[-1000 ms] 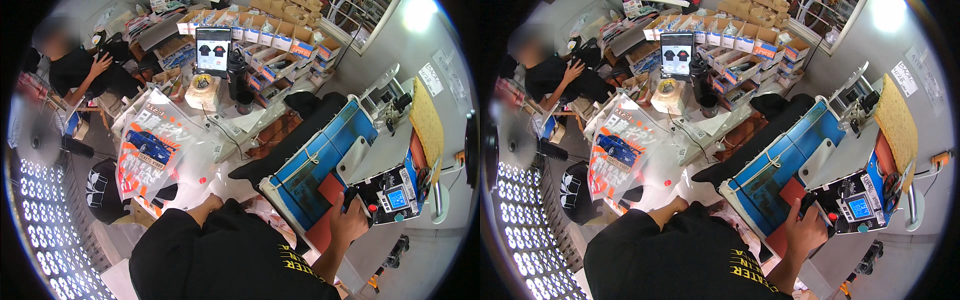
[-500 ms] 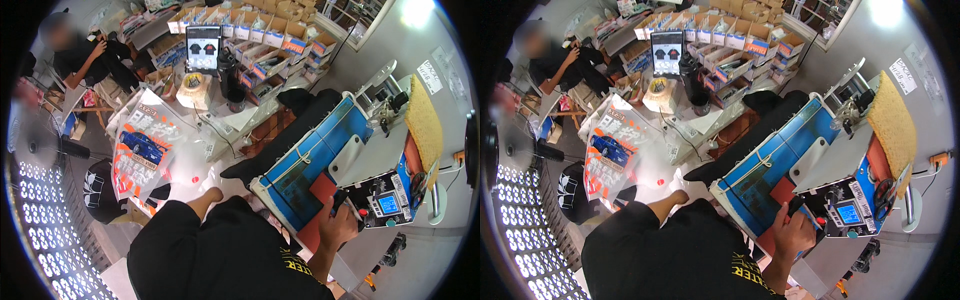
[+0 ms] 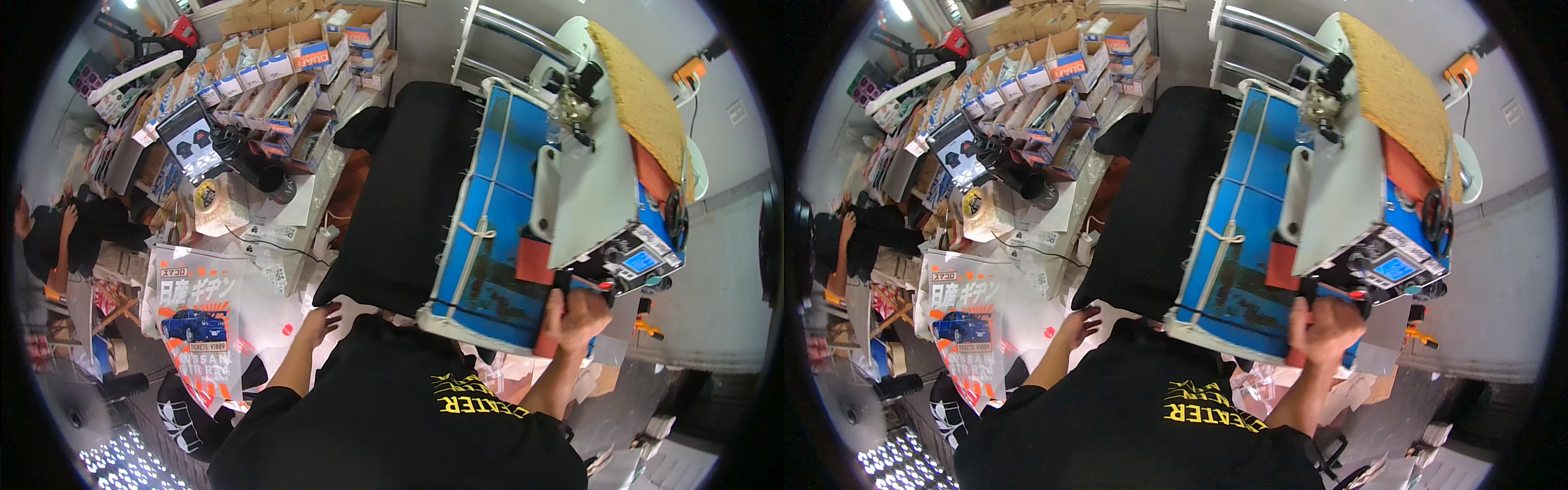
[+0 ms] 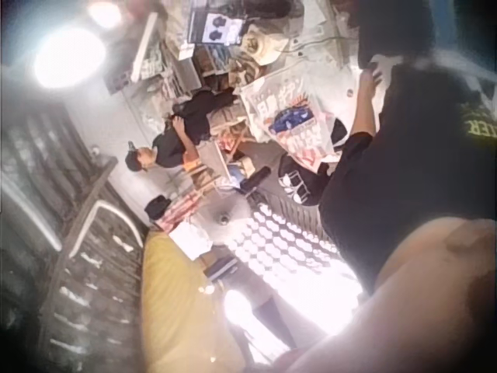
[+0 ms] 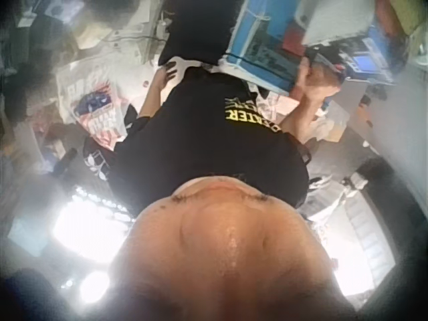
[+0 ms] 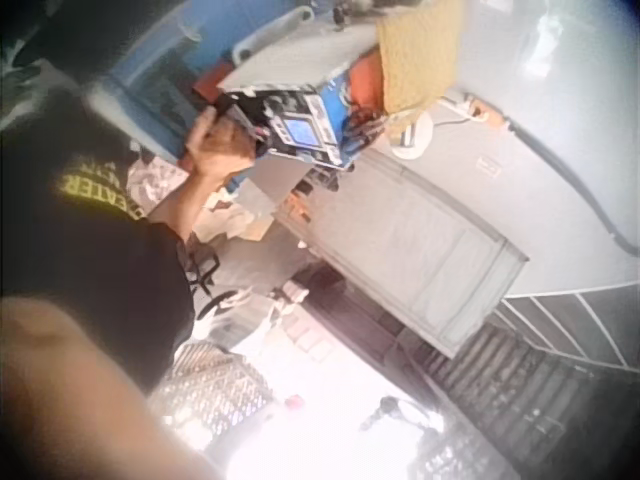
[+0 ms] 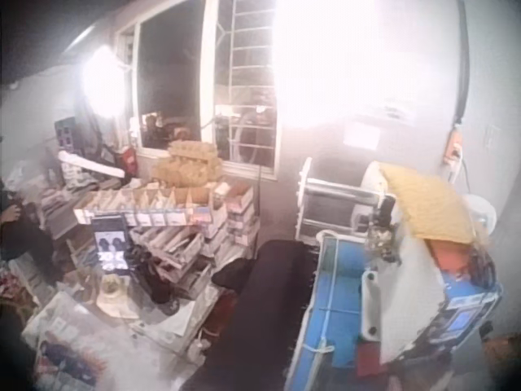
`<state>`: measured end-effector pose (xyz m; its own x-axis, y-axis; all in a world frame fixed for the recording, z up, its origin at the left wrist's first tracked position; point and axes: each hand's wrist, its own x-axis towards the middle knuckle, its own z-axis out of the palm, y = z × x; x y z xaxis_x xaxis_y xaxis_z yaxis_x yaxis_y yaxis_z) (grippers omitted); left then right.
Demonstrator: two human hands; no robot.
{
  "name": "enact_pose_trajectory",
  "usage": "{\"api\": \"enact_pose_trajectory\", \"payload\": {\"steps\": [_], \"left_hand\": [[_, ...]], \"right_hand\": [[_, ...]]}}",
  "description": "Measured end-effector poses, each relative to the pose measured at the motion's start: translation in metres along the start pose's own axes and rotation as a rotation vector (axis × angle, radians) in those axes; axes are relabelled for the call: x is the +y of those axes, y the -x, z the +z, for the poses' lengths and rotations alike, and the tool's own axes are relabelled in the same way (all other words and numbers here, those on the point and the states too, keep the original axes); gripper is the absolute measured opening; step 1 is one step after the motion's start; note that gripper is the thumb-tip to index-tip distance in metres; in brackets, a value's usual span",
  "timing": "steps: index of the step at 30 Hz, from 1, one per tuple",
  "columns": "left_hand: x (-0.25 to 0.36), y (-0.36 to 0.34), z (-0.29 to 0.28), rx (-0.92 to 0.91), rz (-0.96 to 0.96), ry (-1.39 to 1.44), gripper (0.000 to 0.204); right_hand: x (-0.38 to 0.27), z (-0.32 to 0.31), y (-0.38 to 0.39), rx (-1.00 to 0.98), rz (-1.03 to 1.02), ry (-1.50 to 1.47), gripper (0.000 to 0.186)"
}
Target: The person prepares a black shirt for printing by cutting out a design from a transfer sheet, positioning it on the shirt, and then aligning the shirt and design on a heat press machine.
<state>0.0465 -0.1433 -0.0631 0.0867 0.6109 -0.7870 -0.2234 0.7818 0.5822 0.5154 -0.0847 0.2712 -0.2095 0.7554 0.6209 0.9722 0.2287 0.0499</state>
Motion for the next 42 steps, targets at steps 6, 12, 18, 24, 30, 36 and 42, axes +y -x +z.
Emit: {"api": "enact_pose_trajectory", "payload": {"steps": [6,12,18,24,30,36,42], "left_hand": [[0.081,0.008,0.003,-0.26,0.059,0.586,0.058],[0.157,-0.063,0.014,-0.502,0.107,0.481,0.071],[0.242,-0.098,0.096,-0.635,-0.044,0.057,0.073],[0.322,-0.146,0.146,-0.599,0.507,0.504,0.077],[0.368,-0.244,0.137,-0.158,0.19,0.226,0.074],[0.345,-0.257,0.155,-0.488,0.375,0.21,0.078],[0.398,-0.197,0.182,-0.56,0.556,0.577,0.064]], "right_hand": [[0.069,-0.036,0.042,0.028,0.412,0.243,0.041],[0.126,-0.057,0.073,0.051,0.707,0.411,0.053],[0.165,-0.083,0.089,-0.153,0.951,0.469,0.051],[0.106,-0.045,0.076,0.185,0.599,0.295,0.01],[-0.016,0.048,-0.003,-0.241,0.322,-0.418,0.011],[-0.063,0.039,0.087,-0.612,0.52,-0.588,0.015],[-0.097,0.001,0.152,-0.64,0.797,-0.445,0.017]]}}
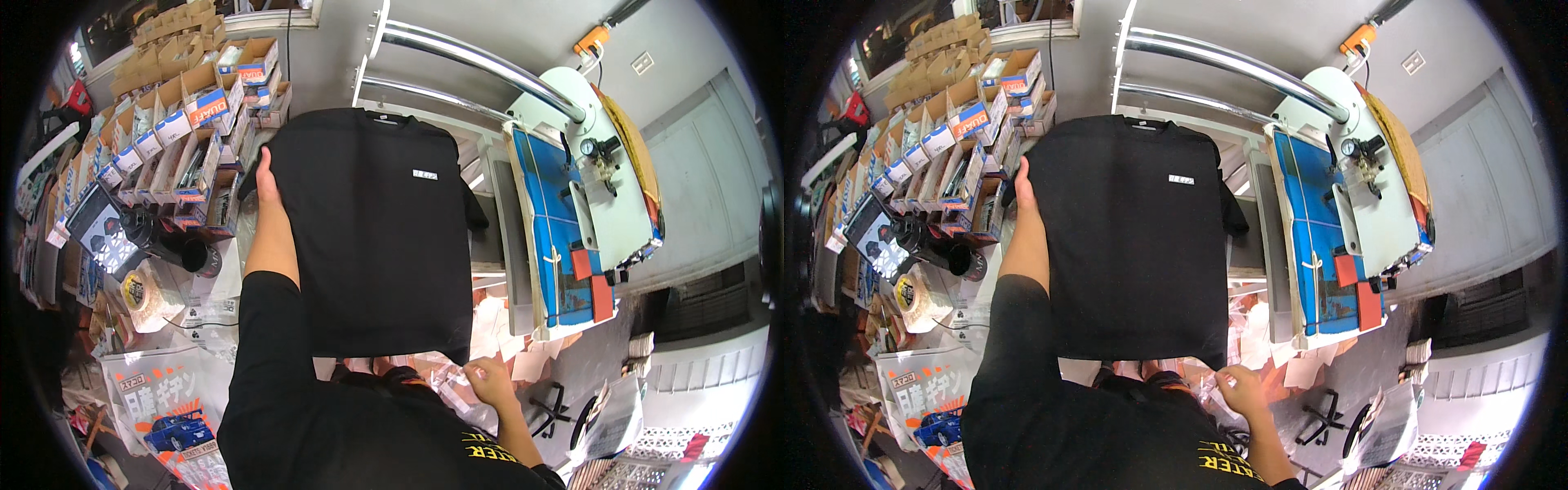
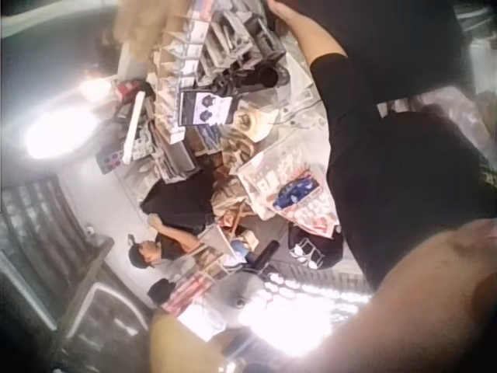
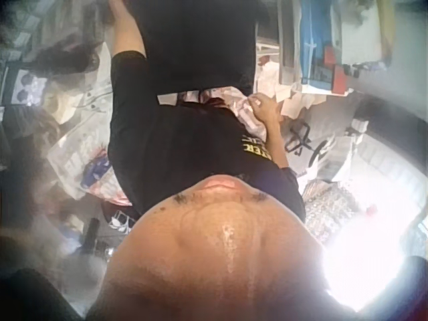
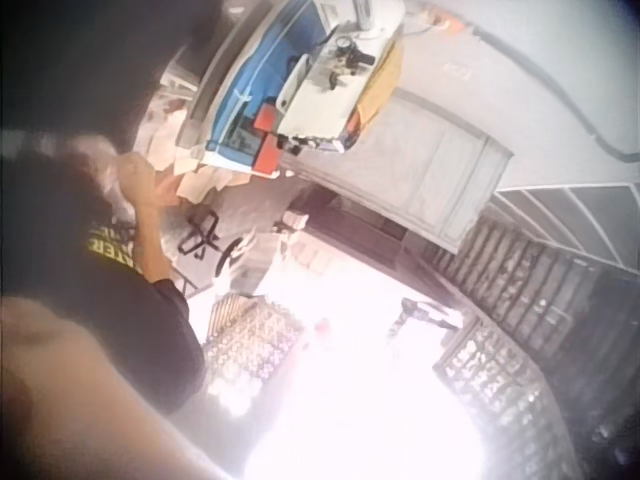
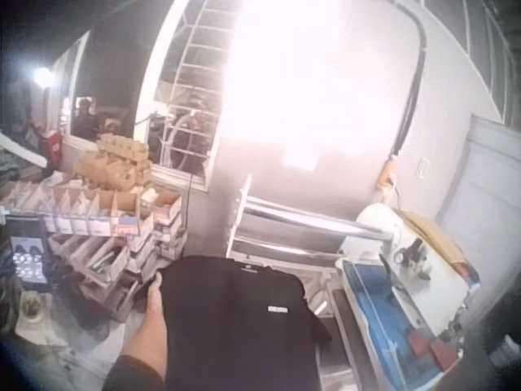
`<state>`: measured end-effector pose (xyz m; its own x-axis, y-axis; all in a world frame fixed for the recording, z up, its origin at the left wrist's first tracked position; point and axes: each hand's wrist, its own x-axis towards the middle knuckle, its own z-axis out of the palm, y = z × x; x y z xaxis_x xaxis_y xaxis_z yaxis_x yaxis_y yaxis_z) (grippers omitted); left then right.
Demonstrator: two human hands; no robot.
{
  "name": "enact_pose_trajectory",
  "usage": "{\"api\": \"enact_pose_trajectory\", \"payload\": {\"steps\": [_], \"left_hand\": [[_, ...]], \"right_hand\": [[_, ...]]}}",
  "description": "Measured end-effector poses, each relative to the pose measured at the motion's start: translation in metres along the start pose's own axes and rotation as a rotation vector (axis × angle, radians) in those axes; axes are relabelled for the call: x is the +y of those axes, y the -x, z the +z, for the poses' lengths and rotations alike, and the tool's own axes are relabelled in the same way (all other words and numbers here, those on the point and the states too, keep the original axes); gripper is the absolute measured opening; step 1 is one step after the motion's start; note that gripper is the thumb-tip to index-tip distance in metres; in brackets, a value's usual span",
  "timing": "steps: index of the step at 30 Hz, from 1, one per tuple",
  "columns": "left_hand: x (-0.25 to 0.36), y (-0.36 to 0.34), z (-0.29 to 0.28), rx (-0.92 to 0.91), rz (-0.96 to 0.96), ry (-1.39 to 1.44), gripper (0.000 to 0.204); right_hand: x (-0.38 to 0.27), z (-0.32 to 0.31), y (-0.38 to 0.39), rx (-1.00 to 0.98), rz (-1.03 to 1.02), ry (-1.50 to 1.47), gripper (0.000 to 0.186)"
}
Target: The person prepares a black shirt for printing by cutting out a design from a transfer sheet, positioning it on the shirt, and then aligning the shirt and design on a heat press machine.
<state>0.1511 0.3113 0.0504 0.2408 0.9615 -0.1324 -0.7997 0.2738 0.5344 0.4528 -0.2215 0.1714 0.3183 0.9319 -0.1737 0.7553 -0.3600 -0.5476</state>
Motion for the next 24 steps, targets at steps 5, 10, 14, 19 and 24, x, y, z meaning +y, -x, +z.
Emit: {"api": "enact_pose_trajectory", "payload": {"steps": [5,10,14,19,24], "left_hand": [[0.023,0.004,0.084,-0.065,0.124,-0.114,0.035],[0.005,0.218,0.271,-0.906,-0.017,-1.717,0.033],[-0.04,0.287,0.291,-1.655,0.824,-1.021,0.03],[-0.045,0.265,0.355,-1.086,0.995,-1.077,0.045],[-0.153,0.371,0.414,-2.074,0.581,-1.179,0.057]], "right_hand": [[-0.045,-0.008,-0.038,0.136,-0.055,-0.153,0.02],[-0.083,-0.078,-0.118,0.175,-0.041,-1.325,0.068],[-0.105,-0.193,-0.136,0.135,-0.003,-1.055,0.032],[-0.155,-0.278,0.004,-0.109,-0.65,-0.279,0.019],[-0.162,-0.334,0.136,-0.263,-1.008,0.039,0.032]]}}
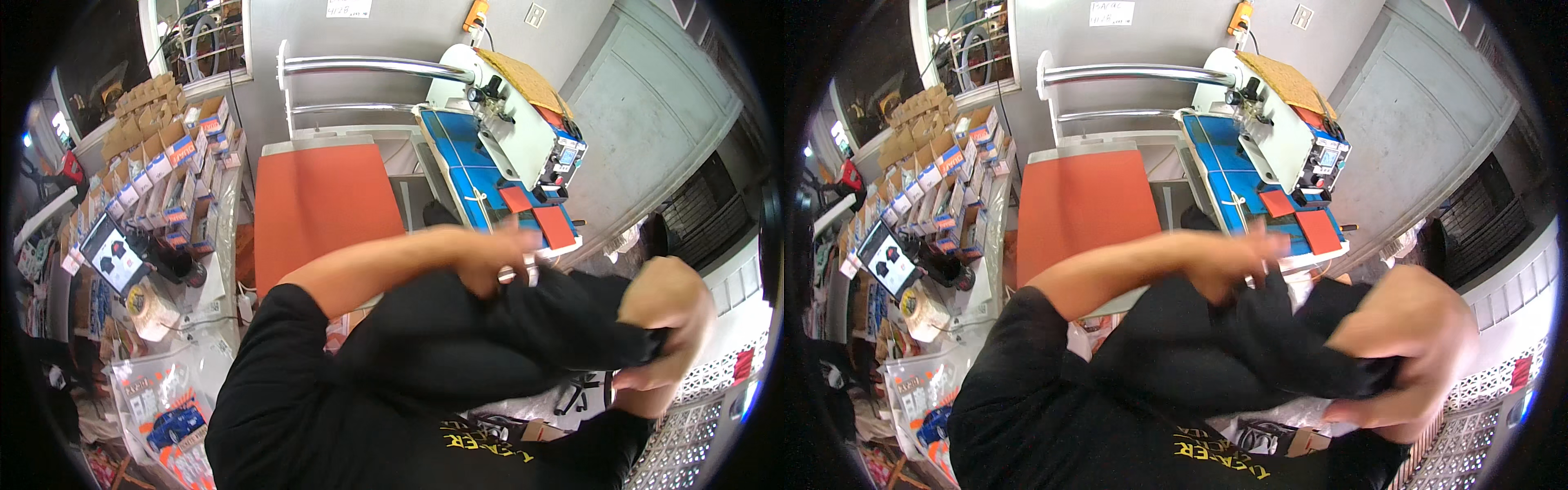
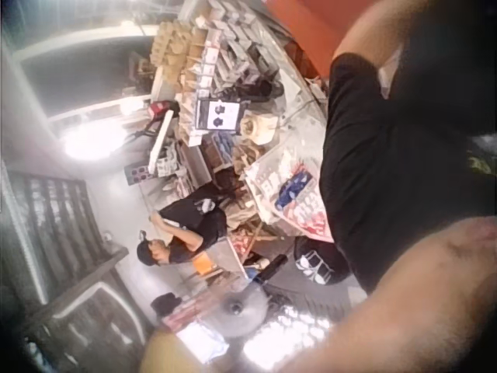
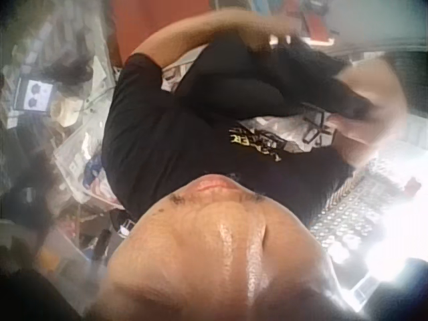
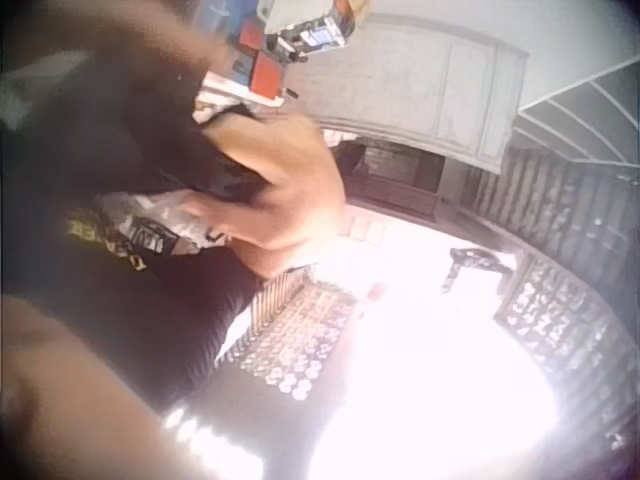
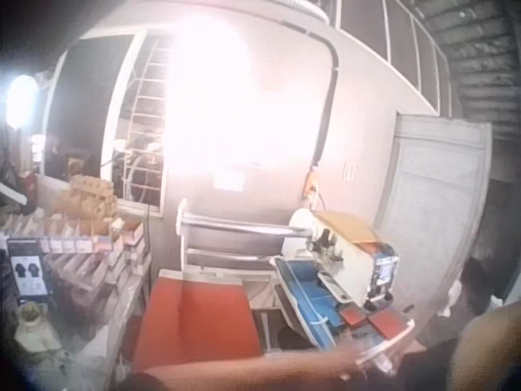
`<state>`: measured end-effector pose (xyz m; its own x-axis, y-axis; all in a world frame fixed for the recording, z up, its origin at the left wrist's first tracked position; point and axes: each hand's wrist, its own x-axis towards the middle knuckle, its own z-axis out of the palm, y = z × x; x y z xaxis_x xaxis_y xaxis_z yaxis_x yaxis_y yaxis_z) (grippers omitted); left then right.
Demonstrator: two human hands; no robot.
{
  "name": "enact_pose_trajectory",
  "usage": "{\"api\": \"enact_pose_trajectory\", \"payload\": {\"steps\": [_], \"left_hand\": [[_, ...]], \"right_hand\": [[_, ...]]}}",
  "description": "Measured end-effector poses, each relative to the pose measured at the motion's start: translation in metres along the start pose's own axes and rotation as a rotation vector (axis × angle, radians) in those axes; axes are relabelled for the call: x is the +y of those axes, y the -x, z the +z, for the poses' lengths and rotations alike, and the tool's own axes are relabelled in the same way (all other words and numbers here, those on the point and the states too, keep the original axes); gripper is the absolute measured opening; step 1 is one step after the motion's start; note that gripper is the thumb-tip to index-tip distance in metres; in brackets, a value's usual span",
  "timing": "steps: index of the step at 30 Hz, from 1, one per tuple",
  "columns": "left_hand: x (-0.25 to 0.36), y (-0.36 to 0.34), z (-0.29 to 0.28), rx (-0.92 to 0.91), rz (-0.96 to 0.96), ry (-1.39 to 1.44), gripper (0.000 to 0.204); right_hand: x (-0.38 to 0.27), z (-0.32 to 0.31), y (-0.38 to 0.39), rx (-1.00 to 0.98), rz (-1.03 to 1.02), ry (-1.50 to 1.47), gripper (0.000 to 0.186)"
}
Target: The person prepares a black shirt for printing by cutting out a design from a transfer sheet, positioning it on the shirt, and then aligning the shirt and design on a heat press machine.
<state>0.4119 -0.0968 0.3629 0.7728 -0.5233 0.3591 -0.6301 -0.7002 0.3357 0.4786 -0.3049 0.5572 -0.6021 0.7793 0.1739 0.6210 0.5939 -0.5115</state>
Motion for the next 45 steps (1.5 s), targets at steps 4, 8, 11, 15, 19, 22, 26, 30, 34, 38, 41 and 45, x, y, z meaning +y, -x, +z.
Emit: {"api": "enact_pose_trajectory", "payload": {"steps": [4,8,11,15,19,22,26,30,34,38,41,45], "left_hand": [[0.016,-0.046,0.116,-0.235,-0.116,0.785,0.046],[-0.023,0.011,0.158,0.299,-0.428,0.9,0.033],[0.039,0.047,0.121,0.546,-0.53,0.505,0.023],[0.128,0.092,0.129,0.382,-0.662,0.195,0.037],[0.125,0.16,0.159,0.37,-1.066,-0.031,0.03],[0.174,0.176,0.114,0.881,-1.089,-0.193,0.025],[0.179,0.264,0.149,0.742,-1.327,-0.447,0.022],[0.194,0.279,0.116,1.331,-1.284,-0.452,0.016],[0.199,0.309,0.078,1.065,-1.357,-0.467,0.018],[0.193,0.324,-0.002,0.898,-1.236,-0.333,0.015],[0.16,0.39,0.006,0.784,-1.326,-0.378,0.01],[0.137,0.399,0.001,0.901,-1.284,-0.593,0.021]], "right_hand": [[-0.072,0.014,0.064,0.268,0.752,0.745,0.019],[-0.038,0.03,0.13,0.757,0.884,0.677,0.021],[-0.032,0.038,0.179,0.727,0.865,0.843,0.022],[-0.001,0.064,0.184,0.793,0.725,0.655,0.029],[0.059,0.098,0.154,0.709,0.677,0.58,0.03],[0.104,0.113,0.14,0.84,0.705,0.332,0.023],[0.148,0.132,0.108,0.933,0.541,0.22,0.01],[0.173,0.15,0.099,1.048,0.5,0.003,0.013],[0.195,0.154,0.063,0.879,0.66,0.27,0.014],[0.213,0.167,0.037,1.001,0.887,0.191,0.022],[0.229,0.184,0.038,0.781,1.12,0.332,0.016],[0.243,0.19,0.006,0.991,1.191,-0.08,0.018]]}}
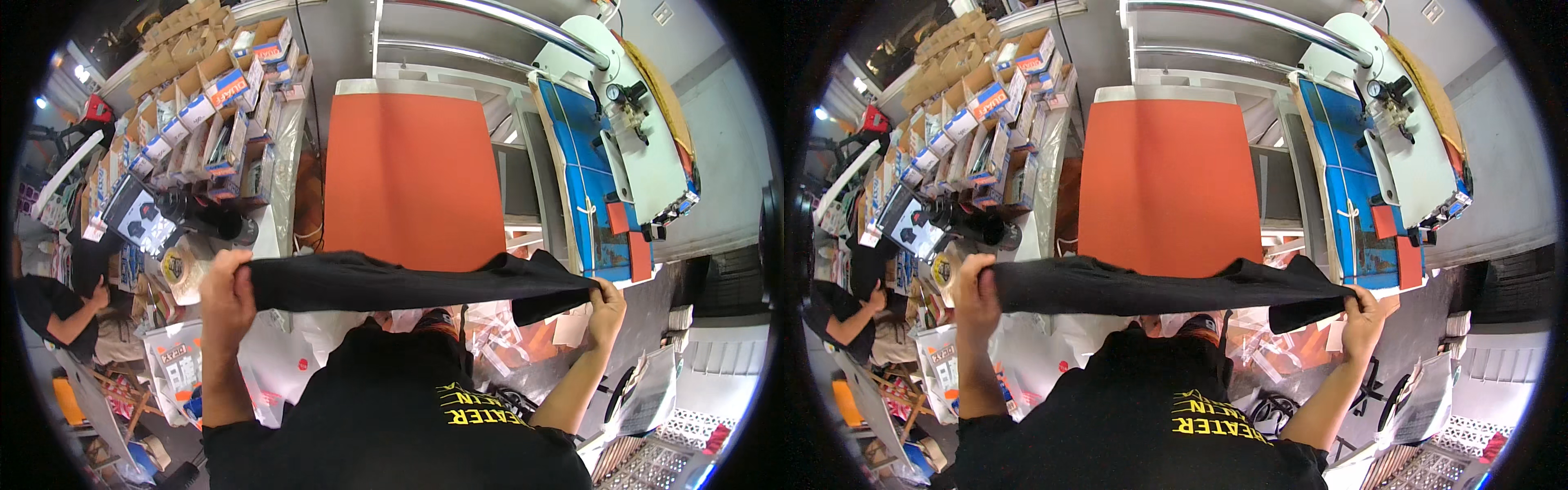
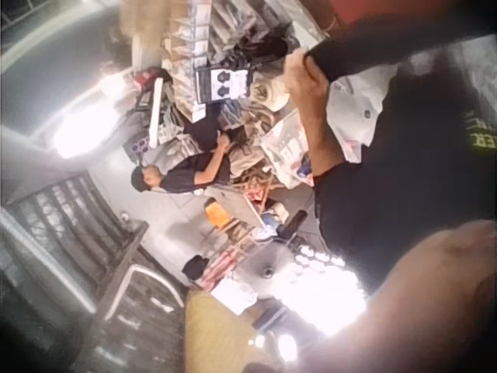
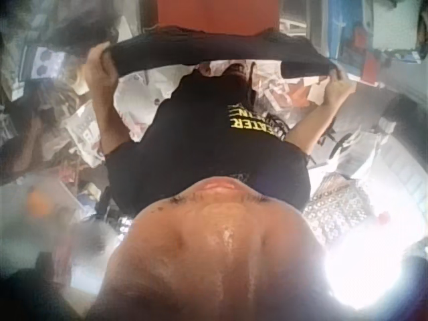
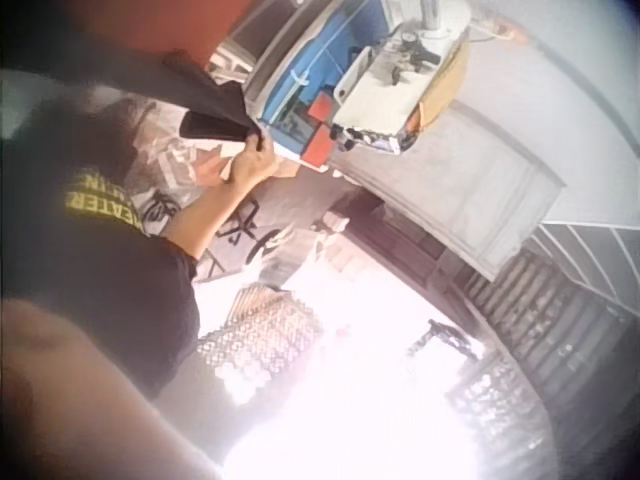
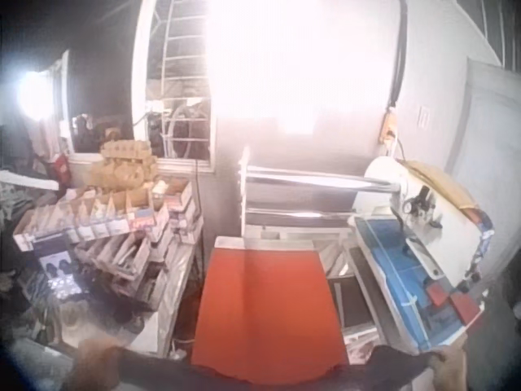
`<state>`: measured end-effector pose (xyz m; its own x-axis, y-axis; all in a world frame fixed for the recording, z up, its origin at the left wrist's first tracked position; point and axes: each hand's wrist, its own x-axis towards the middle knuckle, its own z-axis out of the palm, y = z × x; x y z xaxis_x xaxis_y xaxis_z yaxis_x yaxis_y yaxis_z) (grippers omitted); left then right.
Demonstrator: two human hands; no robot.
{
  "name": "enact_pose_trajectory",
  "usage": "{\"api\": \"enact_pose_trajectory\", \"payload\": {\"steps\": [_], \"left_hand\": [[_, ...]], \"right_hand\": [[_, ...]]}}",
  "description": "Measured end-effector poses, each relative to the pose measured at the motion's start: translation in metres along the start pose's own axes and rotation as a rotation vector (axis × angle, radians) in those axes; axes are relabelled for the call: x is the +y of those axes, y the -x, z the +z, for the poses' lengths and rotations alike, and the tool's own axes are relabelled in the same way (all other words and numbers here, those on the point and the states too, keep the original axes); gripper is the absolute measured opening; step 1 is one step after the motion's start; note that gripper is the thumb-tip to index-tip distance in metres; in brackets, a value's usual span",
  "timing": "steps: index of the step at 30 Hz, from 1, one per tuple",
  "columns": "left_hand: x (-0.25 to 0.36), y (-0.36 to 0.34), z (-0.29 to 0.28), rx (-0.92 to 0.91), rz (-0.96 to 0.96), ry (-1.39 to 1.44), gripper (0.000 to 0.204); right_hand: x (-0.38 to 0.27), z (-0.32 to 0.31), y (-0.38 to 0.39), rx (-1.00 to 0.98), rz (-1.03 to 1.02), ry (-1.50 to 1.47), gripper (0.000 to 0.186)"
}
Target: The person prepares a black shirt for printing by cutting out a design from a transfer sheet, positioning it on the shirt, and then aligning the shirt and design on a heat press machine.
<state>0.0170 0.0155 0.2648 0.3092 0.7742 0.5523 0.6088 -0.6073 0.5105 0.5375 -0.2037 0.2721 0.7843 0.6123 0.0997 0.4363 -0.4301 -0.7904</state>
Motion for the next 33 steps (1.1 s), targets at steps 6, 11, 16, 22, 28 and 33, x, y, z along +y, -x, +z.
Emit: {"api": "enact_pose_trajectory", "payload": {"steps": [6,11,16,22,28,33], "left_hand": [[-0.02,-0.038,0.007,-0.21,0.253,0.13,0.052],[-0.029,-0.087,0.035,0.016,0.378,0.002,0.012],[-0.063,-0.101,0.092,-0.087,-0.035,0.214,0.011],[-0.066,-0.11,0.092,-0.319,-0.272,0.384,0.012],[-0.067,-0.122,0.089,-0.357,-0.104,0.215,0.016],[-0.073,-0.099,0.067,-0.3,-0.339,0.393,0.015]], "right_hand": [[0.021,-0.003,-0.046,0.03,-0.013,-0.085,0.015],[-0.006,0.028,-0.093,0.058,-0.128,0.074,0.019],[-0.006,0.059,-0.114,-0.069,-0.181,0.062,0.014],[0.016,0.073,-0.12,-0.125,0.014,-0.318,0.013],[-0.011,0.045,-0.106,-0.319,0.283,-0.694,0.018],[-0.027,0.031,-0.121,-0.41,-0.27,0.002,0.018]]}}
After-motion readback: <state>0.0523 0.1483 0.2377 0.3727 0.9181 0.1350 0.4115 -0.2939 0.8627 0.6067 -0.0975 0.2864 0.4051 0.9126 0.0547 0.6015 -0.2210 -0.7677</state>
